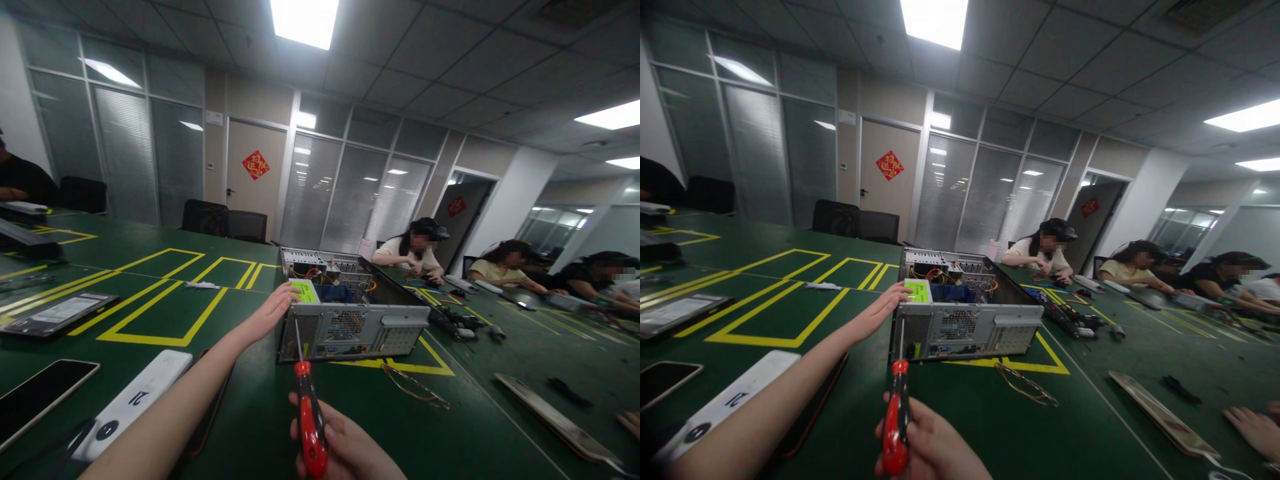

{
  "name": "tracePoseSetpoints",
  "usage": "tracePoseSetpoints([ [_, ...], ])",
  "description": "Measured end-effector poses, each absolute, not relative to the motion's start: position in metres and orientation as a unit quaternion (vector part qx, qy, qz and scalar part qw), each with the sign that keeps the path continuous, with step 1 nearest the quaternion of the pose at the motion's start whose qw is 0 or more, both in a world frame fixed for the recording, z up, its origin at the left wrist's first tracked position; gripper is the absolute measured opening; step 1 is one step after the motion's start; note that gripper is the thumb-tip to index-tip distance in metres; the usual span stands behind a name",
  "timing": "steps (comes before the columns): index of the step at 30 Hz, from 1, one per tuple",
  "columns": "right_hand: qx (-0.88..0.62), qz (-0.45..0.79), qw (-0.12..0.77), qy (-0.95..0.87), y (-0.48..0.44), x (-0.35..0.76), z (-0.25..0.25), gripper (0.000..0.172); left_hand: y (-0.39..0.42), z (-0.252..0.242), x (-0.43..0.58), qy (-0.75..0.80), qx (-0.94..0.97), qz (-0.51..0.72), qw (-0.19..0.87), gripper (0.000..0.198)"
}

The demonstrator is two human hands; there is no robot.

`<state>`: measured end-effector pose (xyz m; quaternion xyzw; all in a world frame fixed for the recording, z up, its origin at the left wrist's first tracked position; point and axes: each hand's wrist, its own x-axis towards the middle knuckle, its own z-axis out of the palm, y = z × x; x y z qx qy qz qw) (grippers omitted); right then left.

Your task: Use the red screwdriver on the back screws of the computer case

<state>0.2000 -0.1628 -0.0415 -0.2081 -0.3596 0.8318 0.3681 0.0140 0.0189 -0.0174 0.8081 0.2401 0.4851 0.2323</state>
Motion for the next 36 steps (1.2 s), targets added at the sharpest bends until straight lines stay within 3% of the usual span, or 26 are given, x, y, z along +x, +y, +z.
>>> tracePoseSetpoints([
  [7, -0.238, 0.830, 0.402, -0.303, -0.163, 0.201, -0.042, 0.030, 0.013, -0.011, 0.014, 0.249, 0.823, 0.479, 0.175, 0.039],
  [16, -0.203, 0.851, 0.376, -0.305, -0.162, 0.204, -0.038, 0.037, 0.015, -0.020, 0.020, 0.259, 0.803, 0.517, 0.140, 0.037],
  [22, -0.209, 0.841, 0.362, -0.343, -0.165, 0.203, -0.035, 0.051, 0.014, -0.025, 0.025, 0.268, 0.781, 0.546, 0.143, 0.039],
  [27, -0.249, 0.827, 0.415, -0.285, -0.166, 0.201, -0.041, 0.039, 0.013, -0.025, 0.026, 0.268, 0.781, 0.544, 0.149, 0.040],
  [32, -0.252, 0.828, 0.396, -0.308, -0.165, 0.203, -0.040, 0.031, 0.014, -0.027, 0.025, 0.273, 0.781, 0.541, 0.151, 0.039],
  [36, -0.235, 0.818, 0.393, -0.346, -0.163, 0.203, -0.040, 0.040, 0.015, -0.027, 0.025, 0.271, 0.785, 0.538, 0.144, 0.038],
])
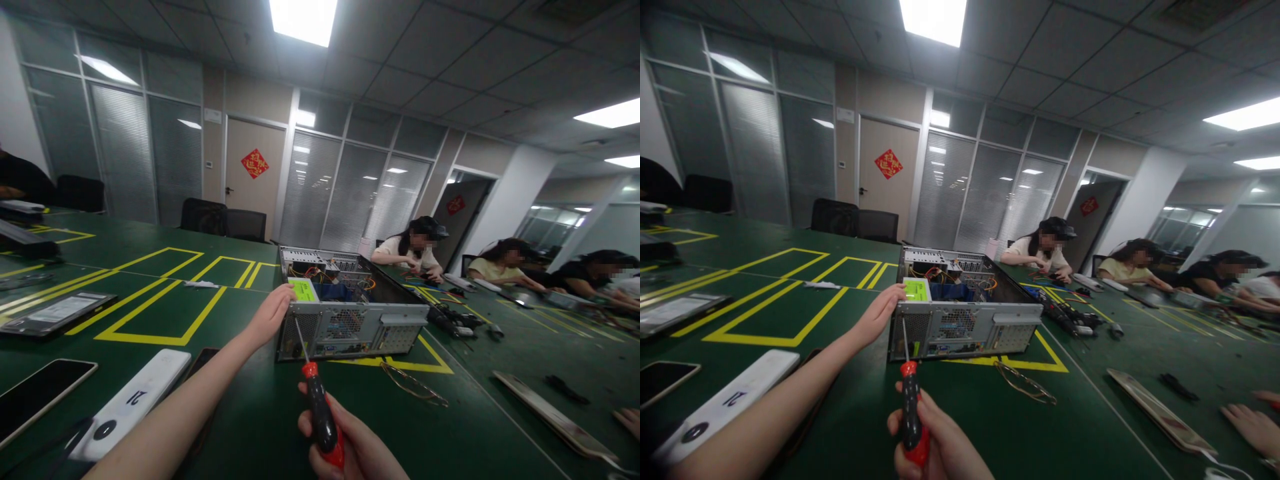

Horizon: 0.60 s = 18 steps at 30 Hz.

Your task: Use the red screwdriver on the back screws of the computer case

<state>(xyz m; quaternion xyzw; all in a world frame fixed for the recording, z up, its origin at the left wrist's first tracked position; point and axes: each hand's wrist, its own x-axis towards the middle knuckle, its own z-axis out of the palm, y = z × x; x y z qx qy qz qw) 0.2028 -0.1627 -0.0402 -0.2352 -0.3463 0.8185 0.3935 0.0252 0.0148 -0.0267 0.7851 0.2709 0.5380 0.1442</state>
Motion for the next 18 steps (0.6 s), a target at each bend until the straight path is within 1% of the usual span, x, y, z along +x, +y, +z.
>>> tracePoseSetpoints([
  [4, -0.264, 0.805, 0.379, -0.373, -0.162, 0.199, -0.045, 0.059, 0.013, -0.025, 0.025, 0.280, 0.786, 0.533, 0.140, 0.035],
  [6, -0.338, 0.765, 0.380, -0.394, -0.162, 0.198, -0.048, 0.070, 0.012, -0.024, 0.024, 0.289, 0.784, 0.531, 0.142, 0.035],
  [8, -0.441, 0.683, 0.385, -0.437, -0.162, 0.199, -0.048, 0.074, 0.012, -0.022, 0.024, 0.289, 0.784, 0.529, 0.149, 0.036],
  [10, -0.529, 0.553, 0.401, -0.503, -0.162, 0.202, -0.043, 0.070, 0.011, -0.021, 0.023, 0.289, 0.780, 0.529, 0.165, 0.035],
  [13, -0.579, 0.333, 0.435, -0.603, -0.165, 0.209, -0.033, 0.055, 0.011, -0.018, 0.021, 0.290, 0.770, 0.534, 0.195, 0.034],
  [15, -0.595, 0.246, 0.429, -0.634, -0.167, 0.212, -0.027, 0.049, 0.012, -0.017, 0.020, 0.286, 0.768, 0.533, 0.210, 0.033],
  [18, -0.609, 0.182, 0.417, -0.650, -0.169, 0.213, -0.022, 0.042, 0.012, -0.016, 0.019, 0.281, 0.769, 0.531, 0.219, 0.031],
])
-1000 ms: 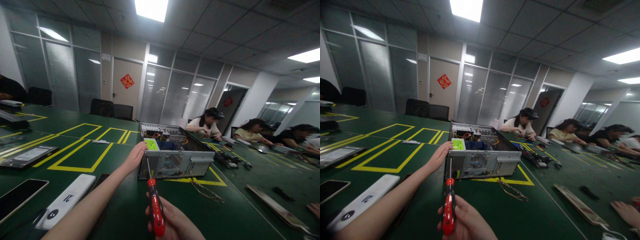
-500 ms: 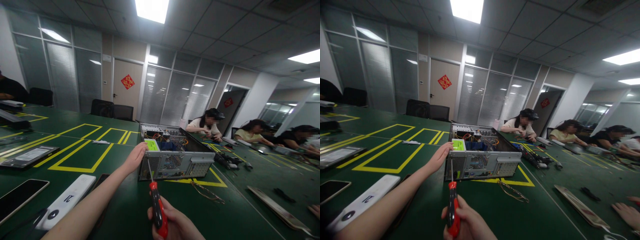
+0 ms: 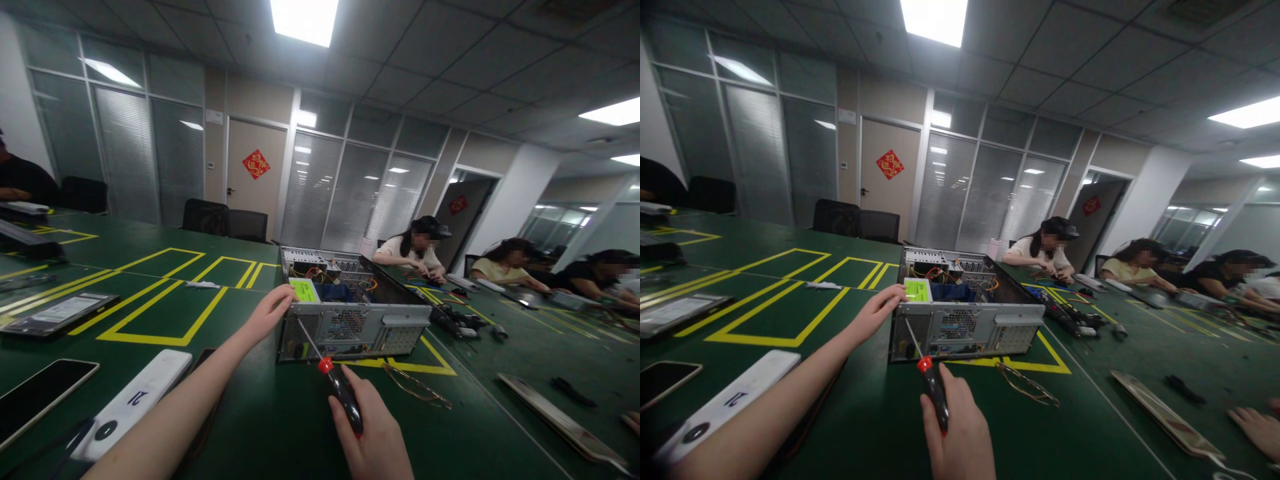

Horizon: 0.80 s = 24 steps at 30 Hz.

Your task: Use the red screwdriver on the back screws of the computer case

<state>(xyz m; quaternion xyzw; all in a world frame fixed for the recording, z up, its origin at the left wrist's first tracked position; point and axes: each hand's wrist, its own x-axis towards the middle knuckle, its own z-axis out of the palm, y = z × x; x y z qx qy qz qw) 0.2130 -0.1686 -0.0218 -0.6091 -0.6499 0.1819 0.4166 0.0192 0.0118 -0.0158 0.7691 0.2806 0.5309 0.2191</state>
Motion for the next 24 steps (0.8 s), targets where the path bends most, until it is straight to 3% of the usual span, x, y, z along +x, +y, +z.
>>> tracePoseSetpoints([
  [14, -0.614, 0.132, 0.401, -0.668, -0.1691, 0.2094, -0.0185, 0.032, 0.0081, -0.0115, 0.0176, 0.313, 0.818, 0.466, 0.126, 0.028],
  [24, -0.615, 0.031, 0.362, -0.700, -0.1692, 0.2102, -0.0204, 0.029, 0.0037, -0.0078, 0.0198, 0.325, 0.817, 0.459, 0.128, 0.030],
])
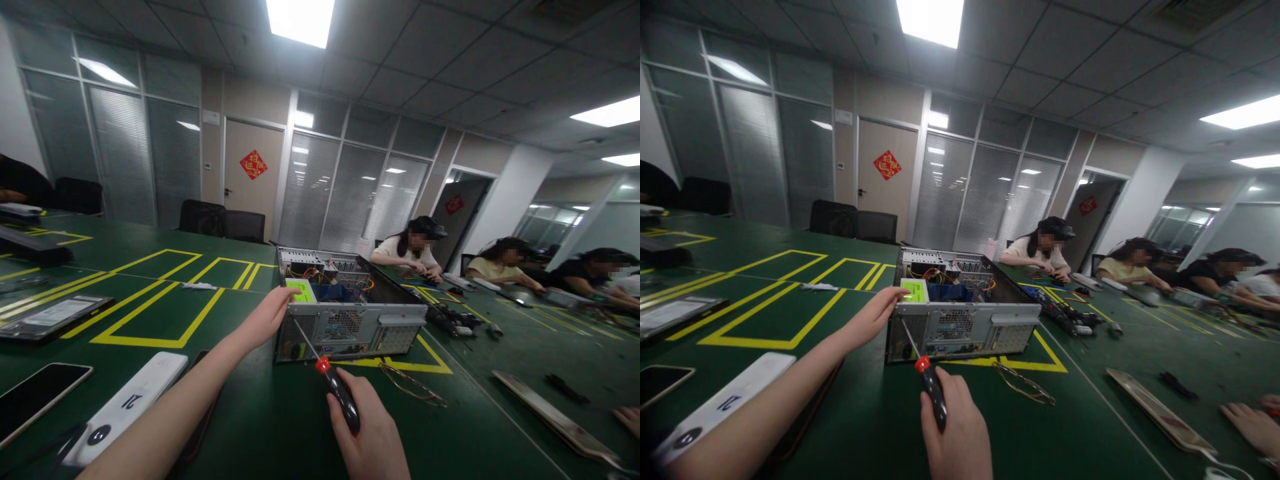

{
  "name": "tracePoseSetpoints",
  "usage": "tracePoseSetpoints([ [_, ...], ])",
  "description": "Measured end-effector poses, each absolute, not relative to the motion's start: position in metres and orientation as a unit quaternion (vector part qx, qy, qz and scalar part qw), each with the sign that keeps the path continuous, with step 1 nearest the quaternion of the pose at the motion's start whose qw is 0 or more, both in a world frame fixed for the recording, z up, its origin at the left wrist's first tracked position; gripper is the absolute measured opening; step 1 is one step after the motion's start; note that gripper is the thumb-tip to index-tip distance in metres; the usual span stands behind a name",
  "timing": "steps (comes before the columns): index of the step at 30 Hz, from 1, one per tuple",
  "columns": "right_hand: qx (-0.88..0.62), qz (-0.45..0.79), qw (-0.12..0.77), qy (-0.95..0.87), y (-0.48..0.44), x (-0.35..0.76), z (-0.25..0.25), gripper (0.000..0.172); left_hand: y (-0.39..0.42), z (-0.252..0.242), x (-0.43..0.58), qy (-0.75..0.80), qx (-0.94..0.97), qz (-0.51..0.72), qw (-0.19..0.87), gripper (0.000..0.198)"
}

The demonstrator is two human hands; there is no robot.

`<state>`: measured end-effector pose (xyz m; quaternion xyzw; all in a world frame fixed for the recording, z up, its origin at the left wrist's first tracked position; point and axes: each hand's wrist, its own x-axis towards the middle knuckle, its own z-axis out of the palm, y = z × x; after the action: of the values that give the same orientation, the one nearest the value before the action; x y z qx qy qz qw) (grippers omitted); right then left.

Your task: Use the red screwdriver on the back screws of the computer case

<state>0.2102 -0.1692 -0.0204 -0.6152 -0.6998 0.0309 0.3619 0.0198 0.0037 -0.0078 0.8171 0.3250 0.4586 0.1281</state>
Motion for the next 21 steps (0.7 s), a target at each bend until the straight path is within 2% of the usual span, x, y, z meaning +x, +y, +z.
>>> tracePoseSetpoints([
  [15, -0.627, 0.058, 0.352, -0.693, -0.1715, 0.2102, -0.0177, 0.030, 0.0064, -0.0084, 0.0210, 0.318, 0.790, 0.489, 0.186, 0.028],
  [21, -0.630, 0.059, 0.358, -0.686, -0.1707, 0.2104, -0.0135, 0.030, 0.0072, -0.0085, 0.0200, 0.322, 0.795, 0.484, 0.176, 0.029],
])
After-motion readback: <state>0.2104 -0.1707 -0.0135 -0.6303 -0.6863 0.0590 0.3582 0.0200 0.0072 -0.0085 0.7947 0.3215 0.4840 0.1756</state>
